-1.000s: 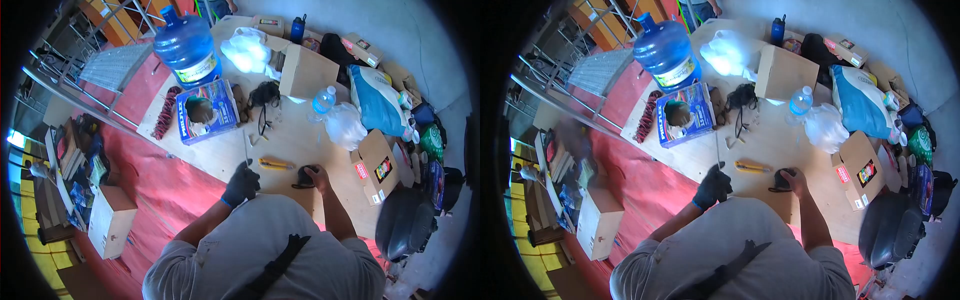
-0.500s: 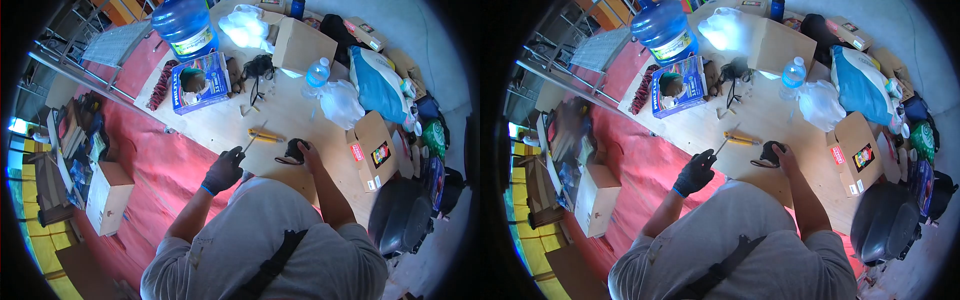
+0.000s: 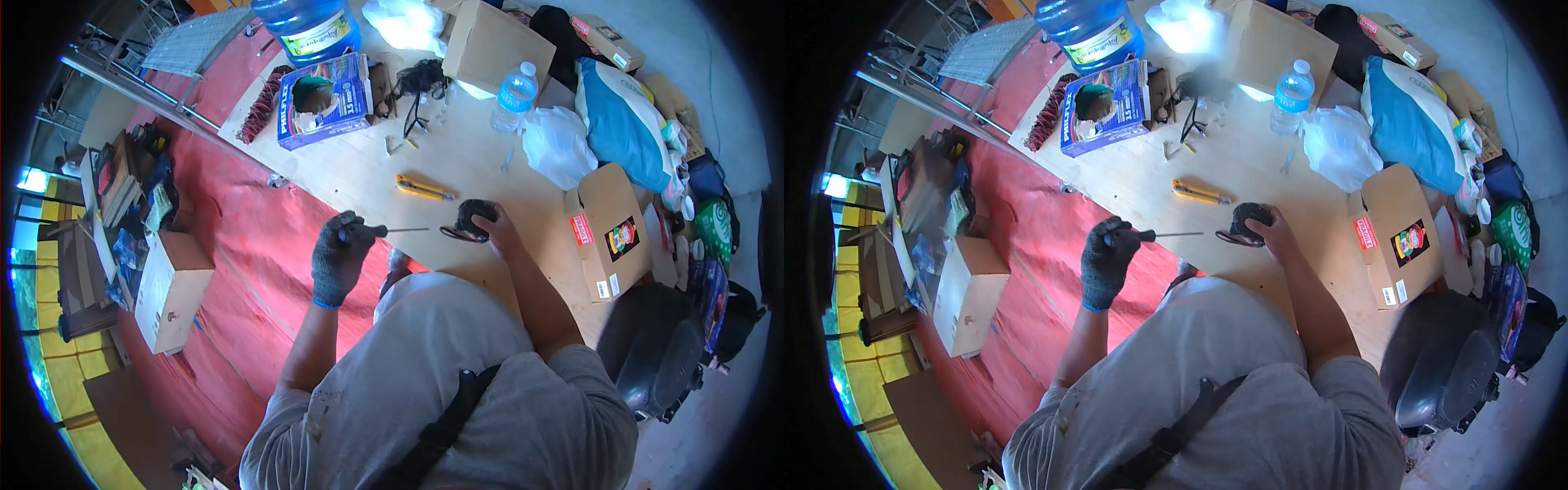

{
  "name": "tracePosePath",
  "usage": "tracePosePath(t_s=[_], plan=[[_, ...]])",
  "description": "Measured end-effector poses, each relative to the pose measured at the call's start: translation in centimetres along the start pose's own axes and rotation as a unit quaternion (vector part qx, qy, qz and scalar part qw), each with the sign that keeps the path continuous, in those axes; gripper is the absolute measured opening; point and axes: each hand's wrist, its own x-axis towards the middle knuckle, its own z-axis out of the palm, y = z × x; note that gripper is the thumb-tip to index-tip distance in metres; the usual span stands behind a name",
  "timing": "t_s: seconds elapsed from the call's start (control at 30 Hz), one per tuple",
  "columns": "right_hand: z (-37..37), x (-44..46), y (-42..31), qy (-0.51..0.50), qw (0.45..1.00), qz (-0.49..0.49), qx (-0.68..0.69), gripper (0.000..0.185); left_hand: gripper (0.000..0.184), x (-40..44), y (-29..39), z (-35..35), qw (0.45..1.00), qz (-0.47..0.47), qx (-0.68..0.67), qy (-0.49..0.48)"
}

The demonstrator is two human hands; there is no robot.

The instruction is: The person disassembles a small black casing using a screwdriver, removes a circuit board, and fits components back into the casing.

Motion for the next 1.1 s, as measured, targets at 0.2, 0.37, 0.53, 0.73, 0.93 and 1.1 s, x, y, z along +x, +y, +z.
tracePosePath(t_s=[0.2,0.37,0.53,0.73,0.93,1.1], plan=[[0.9,-0.7,-0.5,0.009,0.998,-0.008,-0.067,0.059,0.044,0.3,1.3,3.0,0.996,0.080,0.035,0.005],[1.2,-0.4,0.0,0.030,0.993,-0.013,-0.114,0.060,0.044,0.7,2.1,5.9,0.982,0.140,0.117,-0.046],[2.1,-0.4,-0.3,0.035,0.995,0.016,-0.092,0.053,0.038,1.4,2.7,6.3,0.950,0.212,0.219,-0.062],[2.9,-0.8,-1.3,0.051,0.988,0.017,-0.146,0.048,0.043,1.2,4.3,7.5,0.968,0.053,0.245,-0.006],[2.3,-0.1,-1.1,0.022,0.982,-0.046,-0.183,0.043,0.039,1.8,3.6,7.4,0.960,0.089,0.265,-0.004],[0.9,0.5,0.4,0.008,0.984,-0.053,-0.170,0.044,0.037,2.0,3.6,7.4,0.957,0.113,0.268,0.004]])
